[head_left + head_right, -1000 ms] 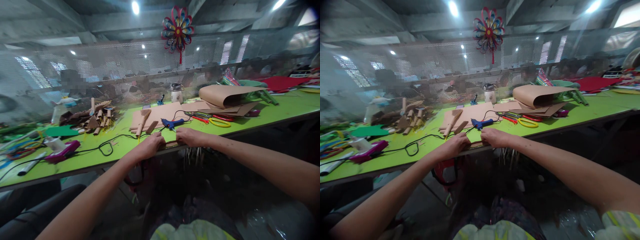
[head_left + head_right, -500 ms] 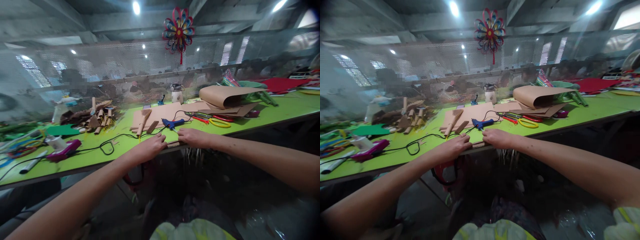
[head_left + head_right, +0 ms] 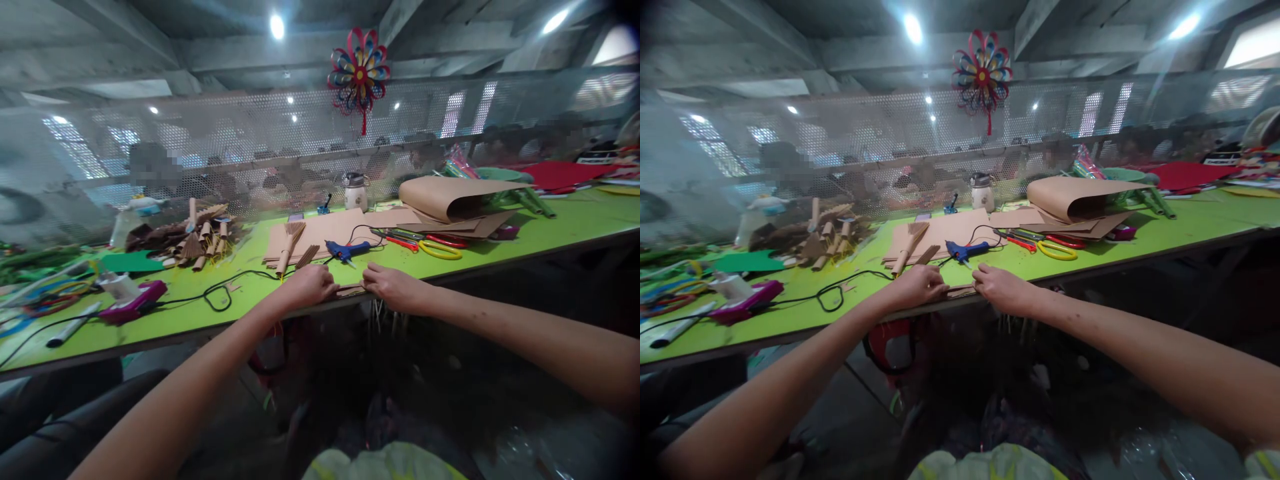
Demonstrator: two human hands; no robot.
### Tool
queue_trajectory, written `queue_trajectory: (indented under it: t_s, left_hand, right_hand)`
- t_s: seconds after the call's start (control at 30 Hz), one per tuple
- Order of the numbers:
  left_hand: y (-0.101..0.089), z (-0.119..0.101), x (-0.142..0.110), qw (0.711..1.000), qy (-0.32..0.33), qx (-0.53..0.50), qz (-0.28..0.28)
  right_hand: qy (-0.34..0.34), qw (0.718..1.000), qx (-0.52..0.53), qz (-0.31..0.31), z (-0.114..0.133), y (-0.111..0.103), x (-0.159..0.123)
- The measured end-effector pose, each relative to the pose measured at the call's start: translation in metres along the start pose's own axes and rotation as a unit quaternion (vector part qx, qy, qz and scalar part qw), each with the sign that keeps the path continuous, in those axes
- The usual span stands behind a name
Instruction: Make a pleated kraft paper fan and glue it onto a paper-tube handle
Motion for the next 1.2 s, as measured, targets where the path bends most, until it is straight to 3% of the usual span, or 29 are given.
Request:
queue_trajectory:
  t_s: [0.13,0.33,0.53,0.7,0.87,1.0,1.2]
  left_hand:
    - [0.004,0.017,0.014,0.996,-0.070,-0.060,-0.002]
    - [0.010,0.020,0.009,0.989,-0.104,-0.100,0.044]
    - [0.011,0.017,0.007,0.986,-0.111,-0.109,0.066]
    - [0.007,0.012,0.008,0.990,-0.072,-0.118,0.037]
    - [-0.001,0.005,0.004,0.992,-0.026,-0.121,-0.010]
    - [-0.007,0.004,-0.004,0.992,-0.006,-0.121,-0.040]
    - [-0.003,-0.001,-0.018,0.976,0.038,-0.216,0.005]
  right_hand:
    - [0.028,1.000,0.009,-0.011,-0.001,0.002,-0.004]
    - [0.070,0.996,0.035,-0.036,0.001,0.009,-0.010]
    - [0.096,0.983,0.121,-0.103,-0.004,0.005,-0.019]
    - [0.089,0.954,0.228,-0.173,-0.026,-0.021,-0.014]
    - [0.036,0.954,0.271,-0.125,-0.026,-0.035,0.020]
    - [-0.005,0.948,0.299,-0.109,-0.022,-0.042,0.031]
    - [-0.049,0.937,0.339,-0.073,-0.016,-0.041,0.029]
Point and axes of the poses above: each hand's wrist, its own x-axis towards the middle knuckle, its own y-axis out of the palm, z = x × y, the point moved 8 cm from there along x, towards the middle knuckle, and after that the axes turned 15 degrees about z, right-handed, at the moved point
